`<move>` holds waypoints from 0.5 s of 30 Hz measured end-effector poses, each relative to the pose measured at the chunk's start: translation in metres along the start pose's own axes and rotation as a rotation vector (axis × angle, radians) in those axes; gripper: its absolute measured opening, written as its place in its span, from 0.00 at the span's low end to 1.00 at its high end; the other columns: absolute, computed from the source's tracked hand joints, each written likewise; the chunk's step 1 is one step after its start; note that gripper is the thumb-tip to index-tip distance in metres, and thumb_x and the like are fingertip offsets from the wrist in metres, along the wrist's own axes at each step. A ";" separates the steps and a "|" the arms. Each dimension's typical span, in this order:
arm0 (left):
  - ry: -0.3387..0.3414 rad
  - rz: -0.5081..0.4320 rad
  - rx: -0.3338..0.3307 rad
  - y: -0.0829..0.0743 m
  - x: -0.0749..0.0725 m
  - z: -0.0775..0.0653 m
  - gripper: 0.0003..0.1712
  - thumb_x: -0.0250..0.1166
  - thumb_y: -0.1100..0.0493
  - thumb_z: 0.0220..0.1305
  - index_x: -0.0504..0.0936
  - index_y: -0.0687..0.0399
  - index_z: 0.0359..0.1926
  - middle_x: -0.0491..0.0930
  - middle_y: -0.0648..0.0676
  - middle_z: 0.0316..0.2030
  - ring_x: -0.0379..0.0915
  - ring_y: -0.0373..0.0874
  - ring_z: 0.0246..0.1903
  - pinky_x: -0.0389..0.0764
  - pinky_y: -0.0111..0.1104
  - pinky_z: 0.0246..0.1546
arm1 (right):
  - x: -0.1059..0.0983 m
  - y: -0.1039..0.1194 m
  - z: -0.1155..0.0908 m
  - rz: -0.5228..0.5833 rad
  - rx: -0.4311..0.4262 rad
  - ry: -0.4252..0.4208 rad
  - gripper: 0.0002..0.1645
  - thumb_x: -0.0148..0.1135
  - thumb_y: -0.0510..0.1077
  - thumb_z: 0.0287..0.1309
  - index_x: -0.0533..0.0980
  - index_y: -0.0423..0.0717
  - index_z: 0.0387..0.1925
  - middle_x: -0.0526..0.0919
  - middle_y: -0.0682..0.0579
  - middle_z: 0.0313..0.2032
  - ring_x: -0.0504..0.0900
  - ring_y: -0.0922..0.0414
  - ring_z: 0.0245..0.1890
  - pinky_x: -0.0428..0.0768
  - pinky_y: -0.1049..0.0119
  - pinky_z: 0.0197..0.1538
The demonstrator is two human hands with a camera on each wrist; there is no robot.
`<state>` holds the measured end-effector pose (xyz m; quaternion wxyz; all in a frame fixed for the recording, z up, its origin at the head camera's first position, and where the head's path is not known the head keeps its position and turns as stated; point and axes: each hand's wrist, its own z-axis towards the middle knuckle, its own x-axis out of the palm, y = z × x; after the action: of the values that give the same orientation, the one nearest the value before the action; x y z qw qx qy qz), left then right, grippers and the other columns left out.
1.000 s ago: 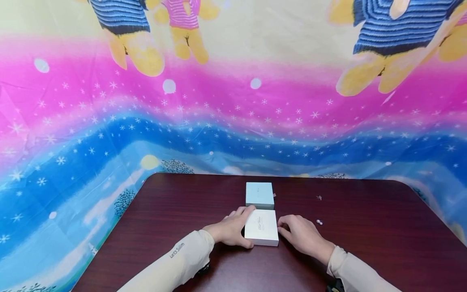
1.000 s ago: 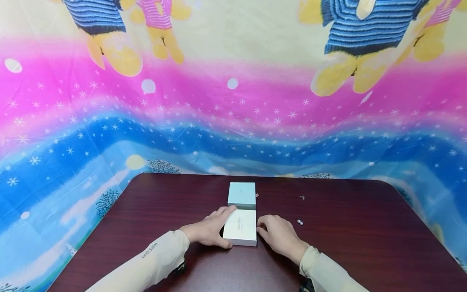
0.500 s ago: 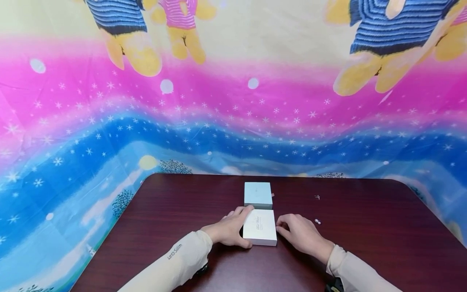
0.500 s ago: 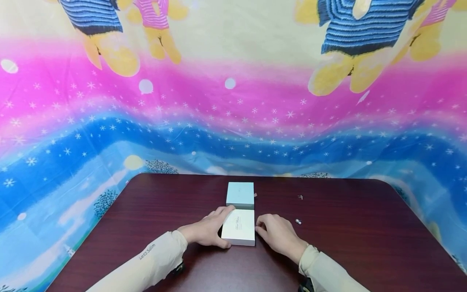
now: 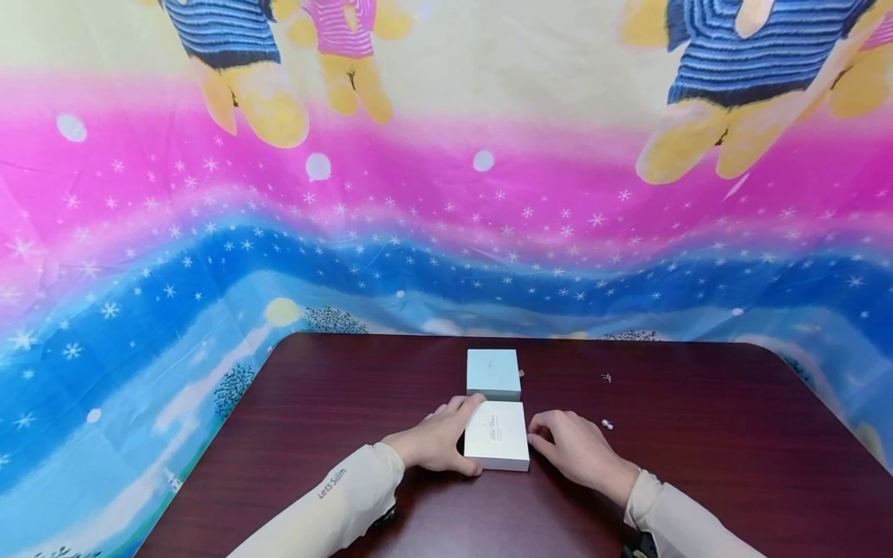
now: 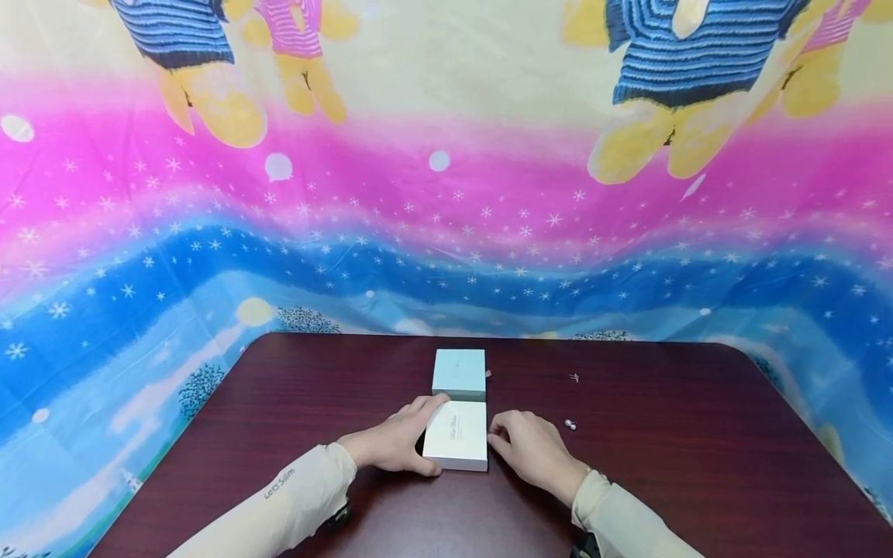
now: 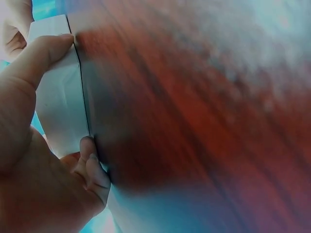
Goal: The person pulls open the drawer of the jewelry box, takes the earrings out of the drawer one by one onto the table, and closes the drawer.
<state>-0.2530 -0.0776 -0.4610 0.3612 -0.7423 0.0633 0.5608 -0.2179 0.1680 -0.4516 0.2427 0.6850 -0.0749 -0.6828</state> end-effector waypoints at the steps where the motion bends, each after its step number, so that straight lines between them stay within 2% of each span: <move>1: 0.000 0.002 -0.001 0.000 0.000 0.000 0.63 0.79 0.42 0.48 0.51 0.43 0.78 0.63 0.53 0.71 0.66 0.46 0.62 0.70 0.44 0.63 | 0.000 0.000 0.000 0.000 -0.002 -0.001 0.07 0.69 0.45 0.62 0.84 0.61 0.29 0.78 0.66 0.21 0.70 0.66 0.20 0.69 0.69 0.26; 15: 0.016 -0.003 -0.006 -0.002 -0.002 -0.002 0.65 0.78 0.41 0.50 0.48 0.40 0.80 0.61 0.53 0.73 0.64 0.47 0.65 0.69 0.45 0.67 | -0.002 -0.001 -0.001 0.006 -0.007 -0.005 0.07 0.69 0.45 0.62 0.84 0.61 0.29 0.77 0.67 0.20 0.70 0.68 0.20 0.69 0.69 0.25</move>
<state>-0.2515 -0.0777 -0.4583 0.3593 -0.7478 0.0634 0.5547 -0.2175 0.1698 -0.4500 0.2470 0.6821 -0.0749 -0.6842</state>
